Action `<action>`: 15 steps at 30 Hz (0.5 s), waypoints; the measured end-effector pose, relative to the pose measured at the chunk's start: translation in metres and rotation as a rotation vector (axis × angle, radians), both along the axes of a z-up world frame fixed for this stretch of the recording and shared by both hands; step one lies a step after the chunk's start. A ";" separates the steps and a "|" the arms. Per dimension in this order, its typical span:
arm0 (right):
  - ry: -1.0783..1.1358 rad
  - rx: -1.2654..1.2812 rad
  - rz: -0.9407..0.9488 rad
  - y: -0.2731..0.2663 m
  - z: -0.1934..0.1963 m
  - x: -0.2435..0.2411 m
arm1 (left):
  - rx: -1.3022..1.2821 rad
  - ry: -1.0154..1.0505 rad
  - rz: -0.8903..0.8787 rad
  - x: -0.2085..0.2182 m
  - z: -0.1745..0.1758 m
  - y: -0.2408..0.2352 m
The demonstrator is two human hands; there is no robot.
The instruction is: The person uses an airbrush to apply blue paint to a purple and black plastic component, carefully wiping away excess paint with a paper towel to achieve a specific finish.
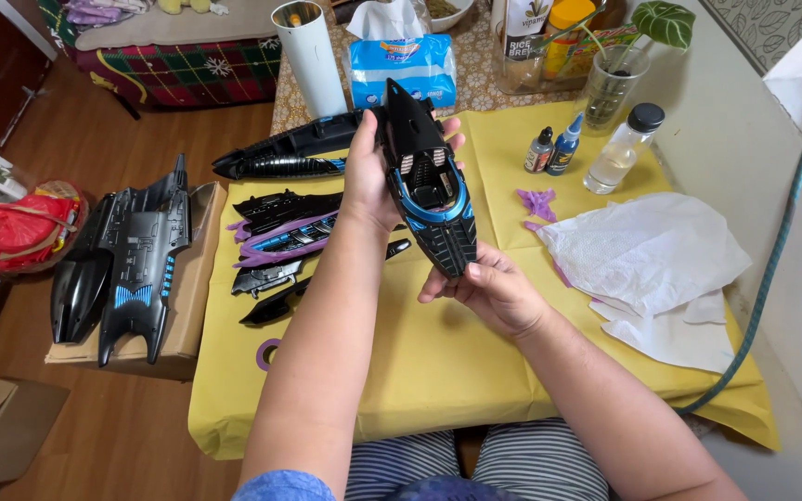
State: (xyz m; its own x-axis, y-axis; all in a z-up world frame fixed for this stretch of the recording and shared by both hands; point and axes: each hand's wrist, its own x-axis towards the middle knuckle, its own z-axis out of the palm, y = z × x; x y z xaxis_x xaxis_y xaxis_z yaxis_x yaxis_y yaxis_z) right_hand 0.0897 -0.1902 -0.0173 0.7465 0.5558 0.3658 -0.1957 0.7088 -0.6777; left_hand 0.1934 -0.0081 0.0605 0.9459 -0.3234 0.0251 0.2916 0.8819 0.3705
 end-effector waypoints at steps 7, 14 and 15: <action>0.013 0.073 0.049 -0.001 -0.003 0.002 | -0.041 -0.130 0.040 -0.030 -0.009 -0.011; 0.027 0.143 0.041 -0.003 -0.003 0.005 | -0.041 -0.202 0.124 -0.056 -0.017 -0.035; 0.021 0.150 0.037 -0.004 -0.007 0.008 | -0.022 -0.224 0.125 -0.057 -0.015 -0.034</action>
State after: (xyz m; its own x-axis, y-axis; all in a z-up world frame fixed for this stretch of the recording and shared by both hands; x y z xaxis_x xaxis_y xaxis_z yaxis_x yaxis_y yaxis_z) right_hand 0.0979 -0.1944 -0.0240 0.7349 0.5237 0.4310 -0.2371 0.7938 -0.5601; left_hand 0.1359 -0.0425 0.0453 0.9485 -0.2010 0.2447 0.0923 0.9146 0.3937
